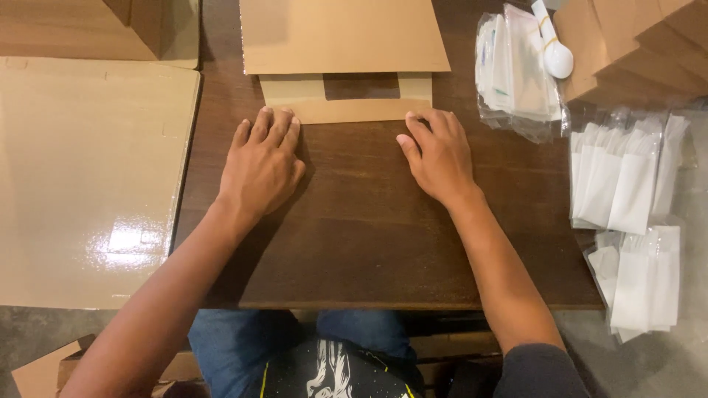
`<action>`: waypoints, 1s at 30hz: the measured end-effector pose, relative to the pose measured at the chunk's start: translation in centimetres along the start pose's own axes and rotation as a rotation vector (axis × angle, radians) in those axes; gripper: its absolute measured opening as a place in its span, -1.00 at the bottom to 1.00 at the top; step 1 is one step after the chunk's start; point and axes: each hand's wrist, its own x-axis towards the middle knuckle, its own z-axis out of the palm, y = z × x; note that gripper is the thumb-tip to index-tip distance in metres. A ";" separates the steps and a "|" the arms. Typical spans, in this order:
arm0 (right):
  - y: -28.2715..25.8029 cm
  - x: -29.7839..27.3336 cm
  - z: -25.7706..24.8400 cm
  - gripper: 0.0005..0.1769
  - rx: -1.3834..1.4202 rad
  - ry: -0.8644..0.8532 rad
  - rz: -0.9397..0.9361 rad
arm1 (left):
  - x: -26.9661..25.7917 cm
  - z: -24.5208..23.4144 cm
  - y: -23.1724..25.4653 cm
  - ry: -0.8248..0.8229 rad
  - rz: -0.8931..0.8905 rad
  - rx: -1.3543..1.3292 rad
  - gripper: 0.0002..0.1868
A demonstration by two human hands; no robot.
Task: The person folds and assembles a flat cardboard box on a wooden table. They fold the bottom flaps, tuck the side tabs, and then fold the top flaps to form the box shape. The person handles the box by hand without using tools.
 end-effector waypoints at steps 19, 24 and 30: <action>-9.0 5.5 2.6 -0.72 -0.041 0.053 -0.265 | -0.2 -0.5 -0.1 0.085 -0.090 -0.165 -0.41; -11.8 6.7 3.4 -0.74 0.031 0.046 -0.296 | -0.4 -1.0 -0.1 -0.035 -0.131 -0.234 -0.26; -14.2 8.3 4.2 -0.82 0.097 0.067 -0.356 | -0.4 -0.4 -0.6 -0.024 -0.131 -0.251 -0.19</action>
